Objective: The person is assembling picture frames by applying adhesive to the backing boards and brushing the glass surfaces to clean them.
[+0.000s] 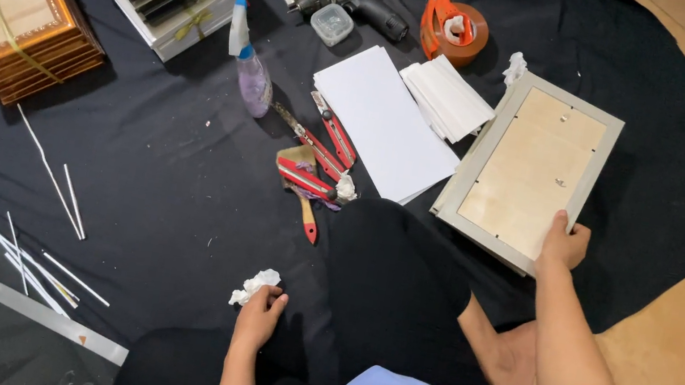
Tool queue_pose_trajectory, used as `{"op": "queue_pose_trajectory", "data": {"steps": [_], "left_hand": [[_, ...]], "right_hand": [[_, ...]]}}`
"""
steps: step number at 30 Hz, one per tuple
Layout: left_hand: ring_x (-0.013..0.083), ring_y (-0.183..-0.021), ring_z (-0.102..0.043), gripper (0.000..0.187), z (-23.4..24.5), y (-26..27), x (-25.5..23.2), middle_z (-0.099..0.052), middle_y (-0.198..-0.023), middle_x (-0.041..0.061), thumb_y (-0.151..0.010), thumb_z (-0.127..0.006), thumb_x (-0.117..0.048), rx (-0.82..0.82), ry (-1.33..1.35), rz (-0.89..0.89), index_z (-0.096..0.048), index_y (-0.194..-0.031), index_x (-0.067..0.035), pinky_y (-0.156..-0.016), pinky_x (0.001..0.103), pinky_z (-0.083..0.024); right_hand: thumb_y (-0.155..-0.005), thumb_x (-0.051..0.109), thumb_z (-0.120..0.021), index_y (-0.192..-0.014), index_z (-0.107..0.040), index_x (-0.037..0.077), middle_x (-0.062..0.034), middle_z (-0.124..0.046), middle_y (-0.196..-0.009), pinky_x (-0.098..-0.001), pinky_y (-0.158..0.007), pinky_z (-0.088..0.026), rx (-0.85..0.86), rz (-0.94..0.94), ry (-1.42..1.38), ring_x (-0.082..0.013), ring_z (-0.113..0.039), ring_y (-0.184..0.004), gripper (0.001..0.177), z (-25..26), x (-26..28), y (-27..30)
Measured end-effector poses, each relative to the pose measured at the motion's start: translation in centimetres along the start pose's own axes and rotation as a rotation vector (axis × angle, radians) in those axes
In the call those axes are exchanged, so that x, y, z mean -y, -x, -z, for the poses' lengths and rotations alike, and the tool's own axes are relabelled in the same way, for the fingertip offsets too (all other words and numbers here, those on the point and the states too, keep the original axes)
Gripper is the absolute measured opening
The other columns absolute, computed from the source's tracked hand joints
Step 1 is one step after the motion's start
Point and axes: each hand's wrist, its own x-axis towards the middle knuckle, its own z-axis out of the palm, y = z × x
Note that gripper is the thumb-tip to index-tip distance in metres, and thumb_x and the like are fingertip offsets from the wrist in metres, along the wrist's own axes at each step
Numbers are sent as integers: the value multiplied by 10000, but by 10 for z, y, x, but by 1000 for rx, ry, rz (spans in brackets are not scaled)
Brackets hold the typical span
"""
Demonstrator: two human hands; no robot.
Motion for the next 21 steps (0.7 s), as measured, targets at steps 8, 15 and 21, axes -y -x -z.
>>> {"op": "queue_pose_trajectory", "data": {"steps": [8,15,21], "left_hand": [[154,-870,-675,322,0,0,-3,-713,-952,-3,-934,-645,-334,-1,-29,10,-688,-1190,-143,-853,288,-520],[159,-864,-681,310,-3,0,-2,-721,-973,4,-929,-658,-311,-20,-28,-1,-686,-1183,-136,-848,289,-529],[269,-918,-651,215,-28,-4,-8,-676,-998,64,-905,-663,-251,-369,-103,-281,-688,-1049,-93,-839,379,-526]], "right_hand": [[-1052,343,-583,-1372,-550,35,-195,-622,-1282,-406,-981,-466,142,18,-25,-341,-603,-1140,445,23,21,3],[-1071,386,-530,-1400,-553,90,-244,-470,-1279,-465,-970,-442,53,-78,106,-409,-554,-1083,442,7,30,10],[-1058,418,-535,-1390,-534,94,-302,-360,-1321,-558,-999,-365,61,-77,227,-468,-398,-1093,464,1,20,7]]}}
